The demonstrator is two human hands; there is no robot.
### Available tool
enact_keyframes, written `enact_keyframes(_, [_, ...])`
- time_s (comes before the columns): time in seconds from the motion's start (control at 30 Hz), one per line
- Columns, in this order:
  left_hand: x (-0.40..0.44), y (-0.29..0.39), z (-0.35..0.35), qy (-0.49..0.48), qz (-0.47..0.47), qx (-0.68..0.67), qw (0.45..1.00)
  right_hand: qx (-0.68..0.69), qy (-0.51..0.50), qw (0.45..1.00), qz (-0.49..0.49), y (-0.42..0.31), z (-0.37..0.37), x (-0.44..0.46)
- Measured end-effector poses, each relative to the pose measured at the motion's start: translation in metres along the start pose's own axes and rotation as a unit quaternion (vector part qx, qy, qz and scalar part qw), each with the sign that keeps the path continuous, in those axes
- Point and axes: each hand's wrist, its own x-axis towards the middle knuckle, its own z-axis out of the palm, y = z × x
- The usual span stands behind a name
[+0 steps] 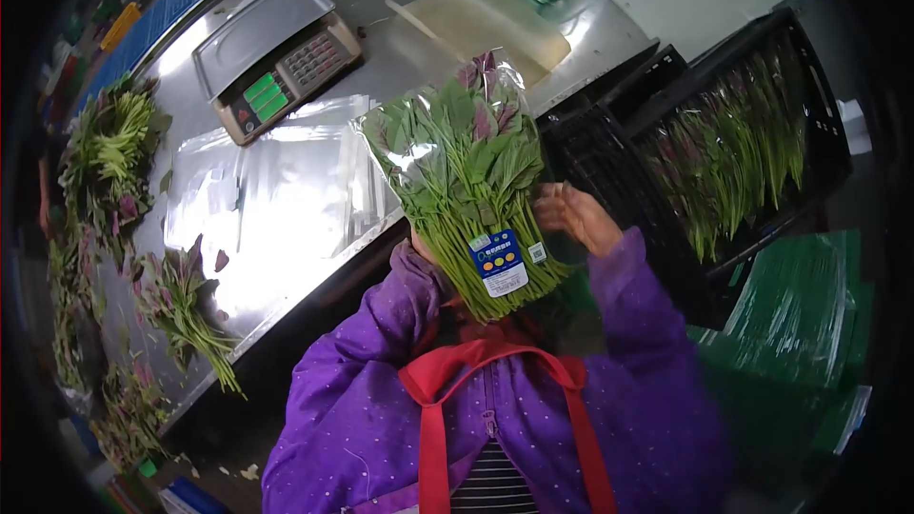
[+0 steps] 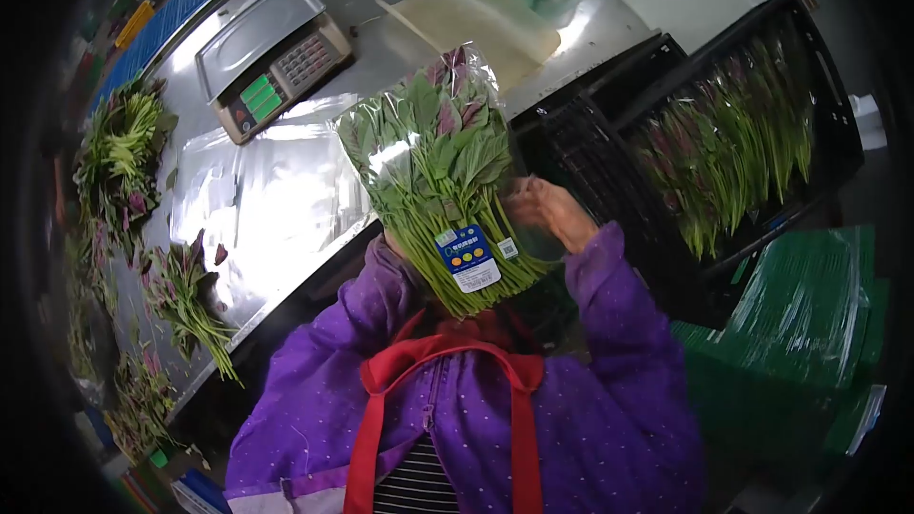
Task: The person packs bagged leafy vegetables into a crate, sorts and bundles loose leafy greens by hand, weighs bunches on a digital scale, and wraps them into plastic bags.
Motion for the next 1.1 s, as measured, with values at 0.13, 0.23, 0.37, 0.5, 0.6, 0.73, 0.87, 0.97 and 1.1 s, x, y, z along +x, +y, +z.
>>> enact_keyframes(0.13, [0.006, -0.001, -0.024, -0.071, -0.01, 0.076, 0.995, -0.106, 0.006, 0.992, -0.06, 0.024, -0.003, -0.022])
enact_keyframes(0.23, [0.027, -0.022, 0.028, -0.041, -0.066, 0.138, 0.987, -0.338, 0.106, 0.929, -0.103, 0.022, 0.021, -0.02])
enact_keyframes(0.37, [0.054, -0.063, 0.092, -0.023, -0.115, 0.214, 0.97, -0.157, 0.131, 0.958, -0.2, -0.02, 0.0, -0.066])
enact_keyframes(0.5, [0.121, -0.086, 0.096, -0.101, -0.12, 0.384, 0.91, -0.099, 0.173, 0.941, -0.275, -0.089, -0.076, -0.13])
enact_keyframes(0.6, [0.174, -0.141, 0.124, -0.134, -0.109, 0.433, 0.884, -0.119, 0.241, 0.909, -0.32, -0.104, -0.143, -0.177])
enact_keyframes(0.73, [0.243, -0.221, 0.178, -0.253, -0.149, 0.567, 0.77, -0.173, 0.409, 0.822, -0.356, -0.134, -0.172, -0.264])
enact_keyframes(0.87, [0.331, -0.305, 0.238, -0.563, 0.207, 0.763, 0.242, -0.297, 0.588, 0.68, -0.321, -0.128, -0.2, -0.343])
enact_keyframes(0.97, [0.403, -0.375, 0.292, -0.586, 0.315, 0.74, 0.099, -0.216, 0.639, 0.631, -0.382, -0.127, -0.206, -0.387])
enact_keyframes(1.1, [0.504, -0.448, 0.318, -0.518, 0.314, 0.795, 0.012, -0.299, 0.675, 0.563, -0.371, -0.122, -0.213, -0.43])
